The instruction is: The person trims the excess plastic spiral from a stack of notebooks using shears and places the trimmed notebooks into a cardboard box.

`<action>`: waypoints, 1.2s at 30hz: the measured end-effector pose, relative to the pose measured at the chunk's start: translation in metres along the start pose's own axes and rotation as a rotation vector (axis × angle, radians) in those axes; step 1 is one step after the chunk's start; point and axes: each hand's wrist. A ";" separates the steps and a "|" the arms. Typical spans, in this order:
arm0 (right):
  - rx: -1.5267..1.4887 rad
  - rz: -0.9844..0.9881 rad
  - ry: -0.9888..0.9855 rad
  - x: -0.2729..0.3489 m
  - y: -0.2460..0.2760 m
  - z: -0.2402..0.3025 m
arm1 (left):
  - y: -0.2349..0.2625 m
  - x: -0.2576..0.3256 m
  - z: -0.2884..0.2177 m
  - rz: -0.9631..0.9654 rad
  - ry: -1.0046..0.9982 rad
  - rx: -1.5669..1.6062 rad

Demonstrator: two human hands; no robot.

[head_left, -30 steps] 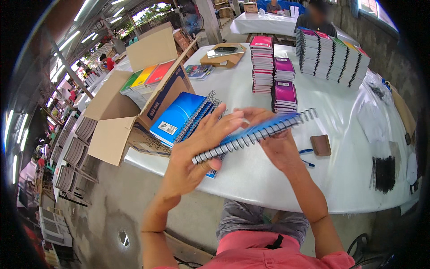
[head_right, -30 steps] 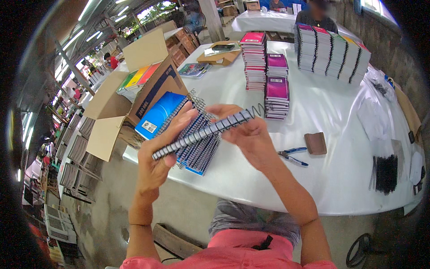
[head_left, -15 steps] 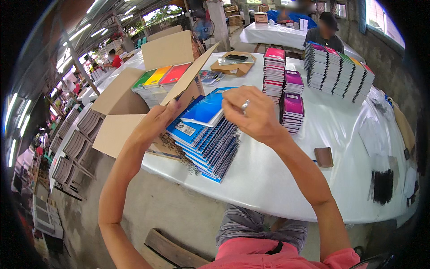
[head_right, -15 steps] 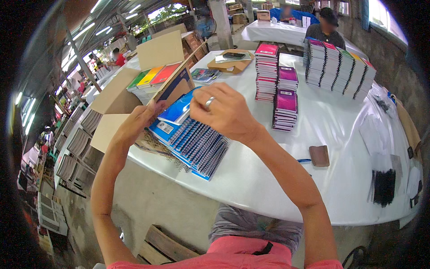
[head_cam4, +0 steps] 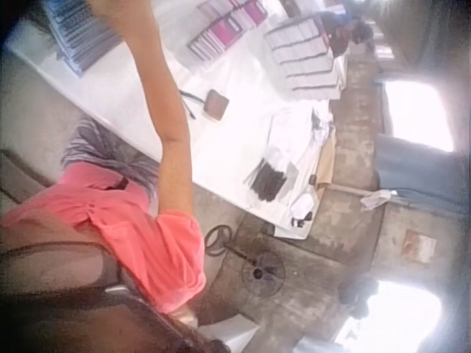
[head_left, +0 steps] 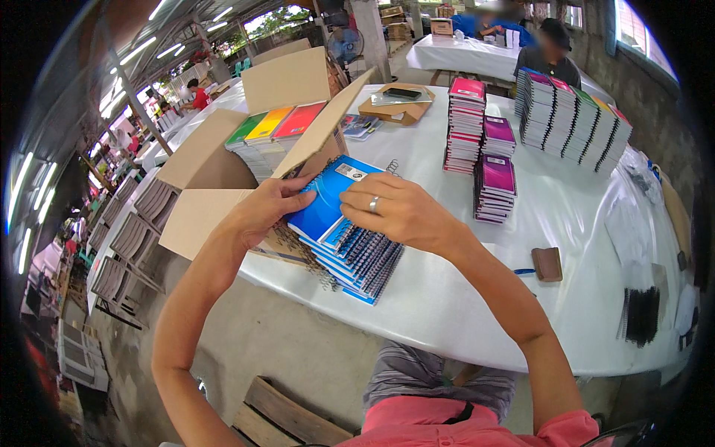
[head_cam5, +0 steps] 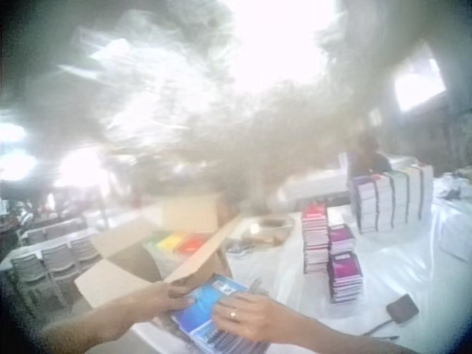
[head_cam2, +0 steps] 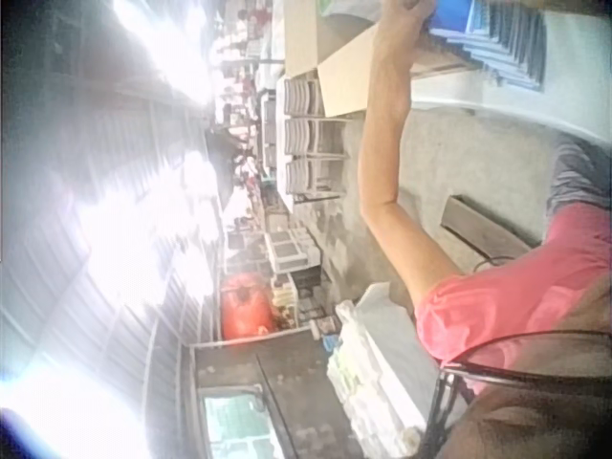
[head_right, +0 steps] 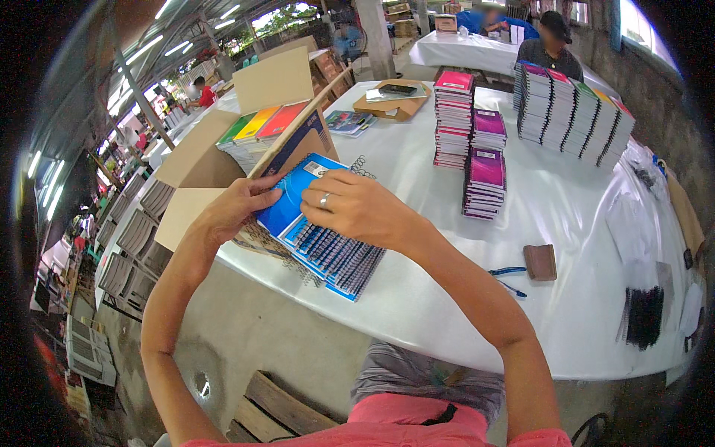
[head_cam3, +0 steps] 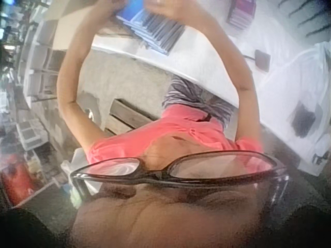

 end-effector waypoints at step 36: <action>-1.264 -0.160 -1.350 0.147 -0.100 -0.034 | -0.114 0.038 0.174 -0.948 -0.350 0.336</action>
Point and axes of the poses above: each hand's wrist, its own x-axis away from the middle knuckle, its own y-axis out of the back of the hand, z = x × y, and after that the axes turned 2 degrees about x, right-handed
